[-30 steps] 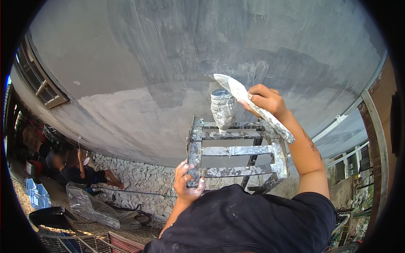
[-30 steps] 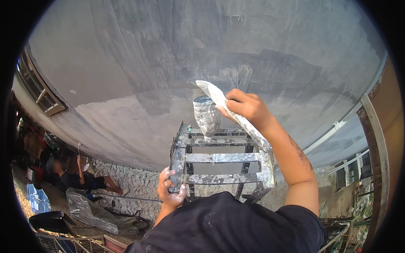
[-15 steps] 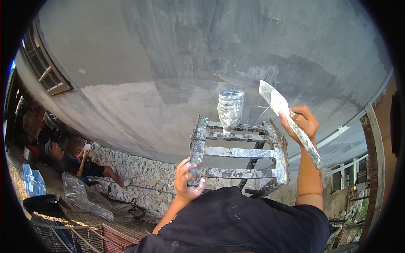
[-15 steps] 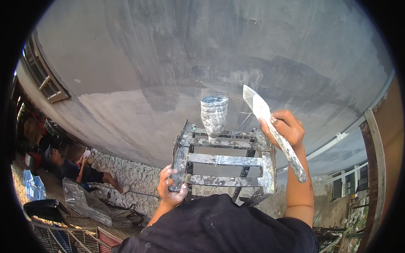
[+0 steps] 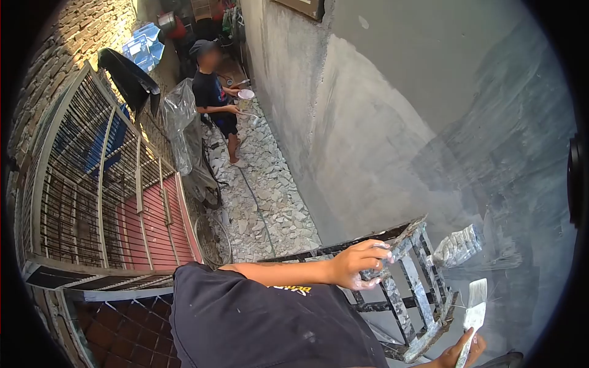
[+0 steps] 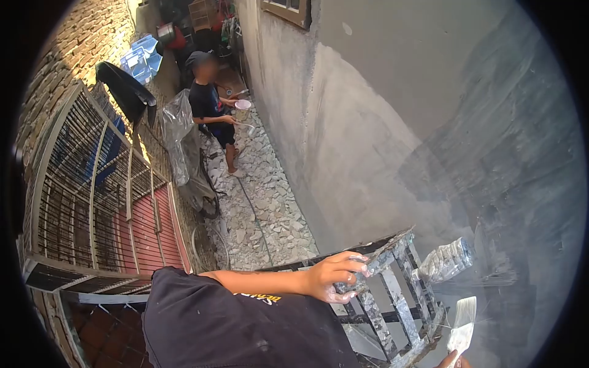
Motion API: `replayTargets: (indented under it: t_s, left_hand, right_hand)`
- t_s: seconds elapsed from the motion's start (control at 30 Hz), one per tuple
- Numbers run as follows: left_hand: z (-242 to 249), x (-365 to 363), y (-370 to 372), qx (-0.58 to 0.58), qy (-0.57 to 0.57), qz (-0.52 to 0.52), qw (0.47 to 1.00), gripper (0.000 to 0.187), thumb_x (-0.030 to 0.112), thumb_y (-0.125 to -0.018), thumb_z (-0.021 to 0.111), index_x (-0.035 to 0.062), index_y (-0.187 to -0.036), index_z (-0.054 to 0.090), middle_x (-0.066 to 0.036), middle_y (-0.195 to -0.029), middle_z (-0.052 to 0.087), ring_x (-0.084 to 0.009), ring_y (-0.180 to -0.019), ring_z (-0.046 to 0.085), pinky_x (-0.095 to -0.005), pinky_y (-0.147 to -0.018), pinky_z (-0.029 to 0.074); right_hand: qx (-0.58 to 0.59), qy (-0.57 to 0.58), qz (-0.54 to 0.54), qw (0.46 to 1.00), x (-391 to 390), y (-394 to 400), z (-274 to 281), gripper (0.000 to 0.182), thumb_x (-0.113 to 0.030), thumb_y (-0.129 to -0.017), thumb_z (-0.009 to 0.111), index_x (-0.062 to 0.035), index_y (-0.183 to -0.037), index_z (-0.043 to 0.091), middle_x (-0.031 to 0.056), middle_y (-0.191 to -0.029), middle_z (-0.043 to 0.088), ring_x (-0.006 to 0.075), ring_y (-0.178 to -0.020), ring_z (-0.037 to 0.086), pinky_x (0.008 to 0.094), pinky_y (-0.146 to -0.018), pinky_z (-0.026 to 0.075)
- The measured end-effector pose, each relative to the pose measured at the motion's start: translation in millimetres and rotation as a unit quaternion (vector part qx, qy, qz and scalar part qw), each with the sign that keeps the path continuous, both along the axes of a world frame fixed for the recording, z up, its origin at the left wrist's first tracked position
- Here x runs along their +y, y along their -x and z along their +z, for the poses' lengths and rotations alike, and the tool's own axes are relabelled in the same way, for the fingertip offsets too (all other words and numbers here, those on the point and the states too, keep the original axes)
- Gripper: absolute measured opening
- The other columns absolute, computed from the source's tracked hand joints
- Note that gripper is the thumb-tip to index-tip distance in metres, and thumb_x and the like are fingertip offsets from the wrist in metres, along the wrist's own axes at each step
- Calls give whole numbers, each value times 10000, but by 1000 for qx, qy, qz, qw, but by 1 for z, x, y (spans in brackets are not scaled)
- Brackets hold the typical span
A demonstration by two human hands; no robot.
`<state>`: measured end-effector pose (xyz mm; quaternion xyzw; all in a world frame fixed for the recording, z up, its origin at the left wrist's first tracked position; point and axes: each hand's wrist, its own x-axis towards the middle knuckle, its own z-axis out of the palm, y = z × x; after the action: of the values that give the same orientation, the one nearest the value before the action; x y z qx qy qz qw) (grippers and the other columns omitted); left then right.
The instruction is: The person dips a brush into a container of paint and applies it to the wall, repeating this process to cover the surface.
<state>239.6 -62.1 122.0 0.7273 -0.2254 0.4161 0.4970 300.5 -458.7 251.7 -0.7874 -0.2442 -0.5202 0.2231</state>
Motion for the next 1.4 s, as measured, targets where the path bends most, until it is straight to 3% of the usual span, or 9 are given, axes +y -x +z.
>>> replayTargets:
  t_s: [0.3,0.37,0.43,0.67,0.77,0.87,0.9,1.13,1.4]
  left_hand:
    - [-1,0,1,1,-3,2,1000,322,43,-708,870,59,-893,607,-145,-1275,671,-458,-1262,609,-512,-1014,553]
    - [1,5,-1,3,-9,6,1000,331,48,-707,875,57,-900,606,-153,-1285,671,-458,-1261,610,-517,-1021,547]
    - [3,-1,2,22,-19,8,1000,348,53,-697,886,57,-909,609,-162,-1293,676,-454,-1257,615,-524,-1034,536]
    - [46,0,3,24,-110,61,992,396,50,-652,902,72,-981,683,-135,-1223,698,-419,-1163,649,-503,-984,541]
    - [71,-2,1,-69,-150,83,983,515,69,-638,943,87,-1092,699,-87,-1188,705,-277,-895,633,-386,-746,530]
    - [94,-13,-2,-132,-225,32,965,609,101,-618,982,100,-1162,707,-59,-1196,710,-227,-840,627,-333,-678,502]
    - [97,-19,-4,-144,-222,32,964,457,120,-722,899,112,-1161,776,-11,-1169,743,-186,-813,589,-309,-648,476]
    - [111,-22,-15,-128,-288,-26,949,357,97,-740,774,39,-1092,795,-34,-1053,762,-166,-753,634,-289,-620,495]
    - [146,6,-54,-113,-310,42,943,326,58,-664,817,73,-989,800,-44,-968,729,-254,-822,671,-336,-711,569]
  right_hand:
    - [0,105,-166,981,-59,4,-71,432,-404,-855,858,-29,-1032,738,271,-1129,645,379,-898,683,474,-694,614]
    - [95,21,-7,995,10,28,-19,157,47,-900,773,29,-852,625,158,-883,643,235,-704,592,366,-621,478]
    - [67,-61,63,994,26,36,-22,192,-6,-866,812,14,-847,622,159,-864,639,253,-695,593,391,-609,472]
    - [64,39,170,983,91,59,10,344,-34,-709,940,-99,-940,693,111,-927,724,278,-813,772,349,-679,631]
    - [52,78,184,979,107,59,9,303,-47,-710,937,-129,-903,718,67,-947,726,247,-826,766,311,-608,602]
    - [33,121,204,971,126,58,15,209,-97,-695,850,-156,-862,740,53,-995,746,200,-807,710,280,-573,523]
    - [32,141,202,969,131,57,18,188,-117,-698,827,-152,-862,740,52,-996,745,194,-817,705,274,-586,525]
    - [35,136,224,964,155,58,11,144,-132,-724,741,-134,-867,730,25,-949,698,150,-822,690,254,-658,578]
    - [148,56,252,955,146,60,12,397,-88,-759,876,-153,-1138,780,85,-1123,685,252,-954,734,333,-733,617]
